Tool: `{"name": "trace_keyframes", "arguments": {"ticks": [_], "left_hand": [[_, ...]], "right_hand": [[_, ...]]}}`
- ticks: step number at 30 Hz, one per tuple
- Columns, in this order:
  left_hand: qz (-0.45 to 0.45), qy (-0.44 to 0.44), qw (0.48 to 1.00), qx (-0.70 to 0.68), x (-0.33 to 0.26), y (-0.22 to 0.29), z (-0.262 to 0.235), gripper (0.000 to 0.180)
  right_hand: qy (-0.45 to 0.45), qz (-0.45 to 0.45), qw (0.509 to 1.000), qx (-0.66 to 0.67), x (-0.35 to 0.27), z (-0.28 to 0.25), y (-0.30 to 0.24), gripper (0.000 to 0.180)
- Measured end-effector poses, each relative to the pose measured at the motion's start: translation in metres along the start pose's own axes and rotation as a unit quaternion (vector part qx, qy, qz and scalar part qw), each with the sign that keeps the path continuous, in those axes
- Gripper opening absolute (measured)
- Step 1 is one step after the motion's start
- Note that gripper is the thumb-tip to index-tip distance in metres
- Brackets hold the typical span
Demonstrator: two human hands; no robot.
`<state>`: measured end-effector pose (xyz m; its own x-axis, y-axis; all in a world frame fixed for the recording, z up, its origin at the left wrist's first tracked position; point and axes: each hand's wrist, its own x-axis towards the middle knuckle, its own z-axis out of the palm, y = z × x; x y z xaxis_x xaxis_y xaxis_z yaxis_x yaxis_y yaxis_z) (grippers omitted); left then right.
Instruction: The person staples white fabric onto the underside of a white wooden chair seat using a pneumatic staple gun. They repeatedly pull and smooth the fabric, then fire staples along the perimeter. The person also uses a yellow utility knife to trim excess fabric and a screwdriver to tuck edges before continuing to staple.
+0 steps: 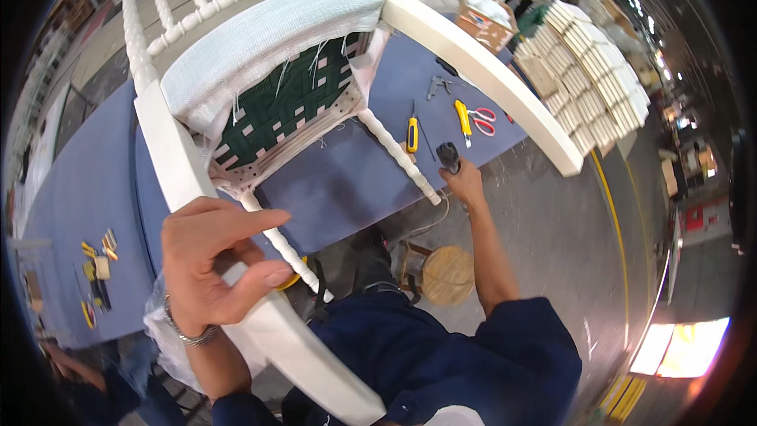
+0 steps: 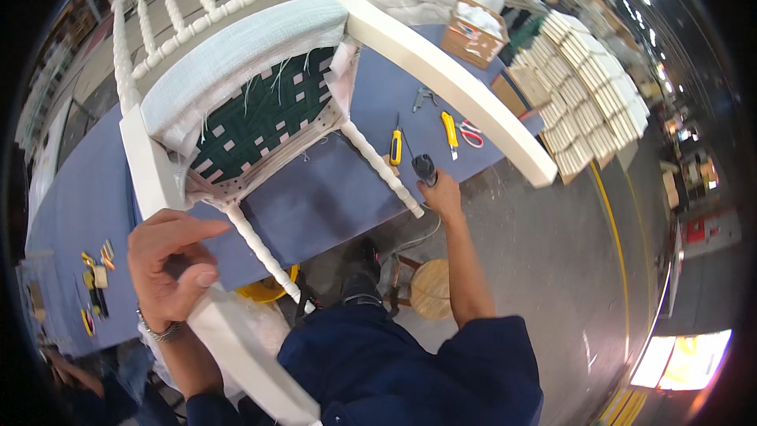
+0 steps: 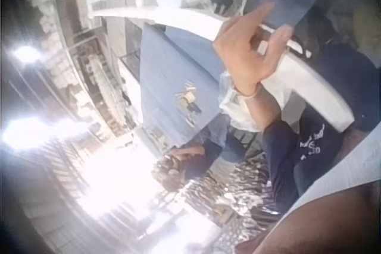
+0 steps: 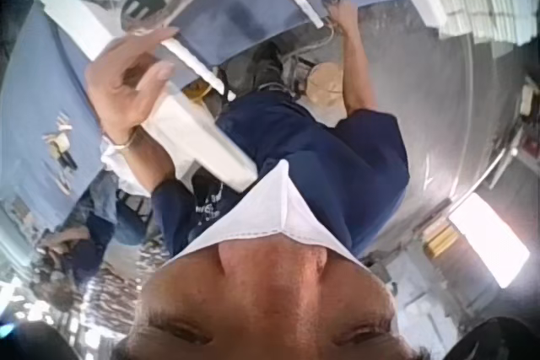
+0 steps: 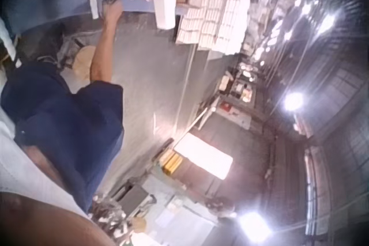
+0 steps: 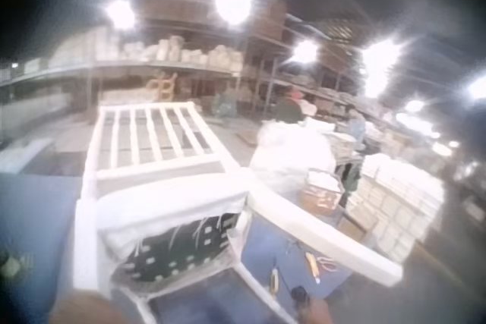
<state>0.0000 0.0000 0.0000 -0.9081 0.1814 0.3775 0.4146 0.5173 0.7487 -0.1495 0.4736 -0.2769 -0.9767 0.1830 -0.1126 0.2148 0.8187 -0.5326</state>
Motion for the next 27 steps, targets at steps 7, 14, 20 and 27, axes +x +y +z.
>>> {"name": "trace_keyframes", "arguments": {"ticks": [7, 14, 20, 27], "left_hand": [[-0.035, 0.195, 0.980, 0.010, -0.017, 0.007, 0.027, 0.055], [-0.007, 0.281, 0.959, -0.038, -0.033, 0.002, 0.026, 0.056], [0.005, 0.285, 0.954, -0.091, -0.036, -0.014, 0.025, 0.050], [0.088, 0.296, 0.945, -0.105, -0.034, -0.020, 0.035, 0.050]], "right_hand": [[0.175, -0.121, 0.966, -0.149, 0.193, 0.085, 0.100, 0.054], [-0.087, -0.130, 0.983, -0.100, 0.209, 0.147, 0.033, 0.049], [-0.107, -0.175, 0.979, -0.009, 0.234, 0.111, 0.022, 0.045], [0.000, -0.317, 0.896, 0.310, 0.244, -0.188, -0.185, 0.040]]}}
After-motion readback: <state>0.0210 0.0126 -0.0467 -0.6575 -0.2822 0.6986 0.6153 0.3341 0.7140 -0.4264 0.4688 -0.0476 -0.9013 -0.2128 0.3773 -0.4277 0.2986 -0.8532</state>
